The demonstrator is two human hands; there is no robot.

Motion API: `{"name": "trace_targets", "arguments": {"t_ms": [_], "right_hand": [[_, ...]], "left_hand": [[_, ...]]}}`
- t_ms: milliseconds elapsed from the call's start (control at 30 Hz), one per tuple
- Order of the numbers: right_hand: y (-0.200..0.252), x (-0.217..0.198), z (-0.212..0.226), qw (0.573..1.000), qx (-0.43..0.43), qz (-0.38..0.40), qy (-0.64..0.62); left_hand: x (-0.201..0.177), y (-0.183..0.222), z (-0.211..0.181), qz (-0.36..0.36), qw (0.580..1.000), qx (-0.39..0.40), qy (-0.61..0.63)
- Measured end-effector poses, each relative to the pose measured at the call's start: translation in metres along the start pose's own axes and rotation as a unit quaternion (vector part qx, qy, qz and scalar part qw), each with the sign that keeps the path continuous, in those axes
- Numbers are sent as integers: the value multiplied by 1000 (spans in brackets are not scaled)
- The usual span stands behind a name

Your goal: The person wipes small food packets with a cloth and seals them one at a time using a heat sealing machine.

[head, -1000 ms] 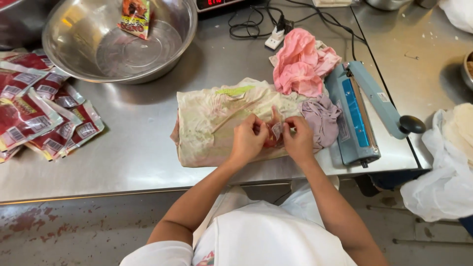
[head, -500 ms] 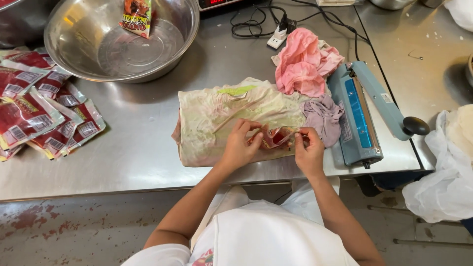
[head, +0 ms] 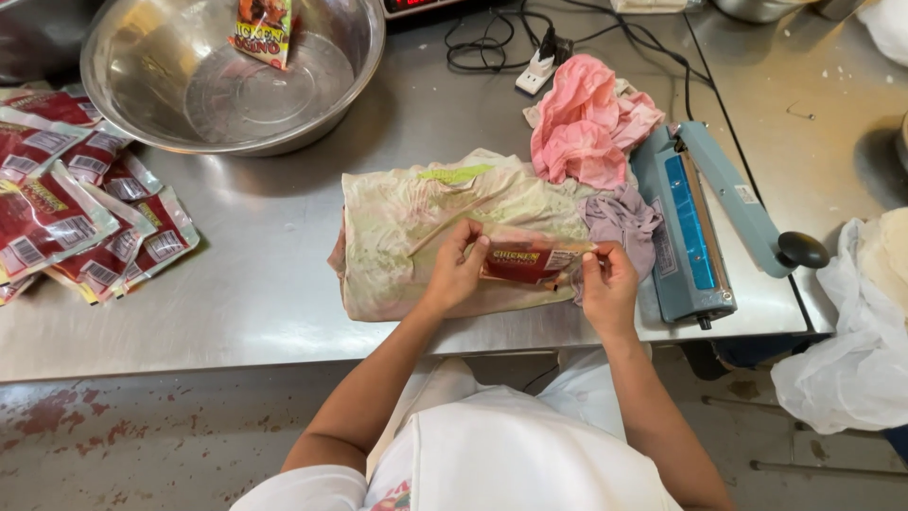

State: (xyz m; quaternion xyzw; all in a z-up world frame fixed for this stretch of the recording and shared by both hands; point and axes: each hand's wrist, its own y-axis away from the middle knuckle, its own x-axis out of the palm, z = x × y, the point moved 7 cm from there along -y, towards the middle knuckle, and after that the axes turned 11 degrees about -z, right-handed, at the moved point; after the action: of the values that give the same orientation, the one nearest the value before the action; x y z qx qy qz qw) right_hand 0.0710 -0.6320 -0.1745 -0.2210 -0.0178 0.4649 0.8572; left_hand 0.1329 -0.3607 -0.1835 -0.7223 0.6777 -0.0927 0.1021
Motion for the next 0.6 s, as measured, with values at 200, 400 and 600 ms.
{"name": "trace_targets", "arguments": {"t_ms": [200,400,600], "right_hand": [[11,10,3,997,45,21,-67],[15,10,-2,997,70,11,-26],[26,5,-18,995,98,-10,-18]], "left_hand": [[4,8,1,28,997,-61,46],[0,15,-3,11,996,-91,-6],[-3,31,19,-28,994,-105,-13]]}}
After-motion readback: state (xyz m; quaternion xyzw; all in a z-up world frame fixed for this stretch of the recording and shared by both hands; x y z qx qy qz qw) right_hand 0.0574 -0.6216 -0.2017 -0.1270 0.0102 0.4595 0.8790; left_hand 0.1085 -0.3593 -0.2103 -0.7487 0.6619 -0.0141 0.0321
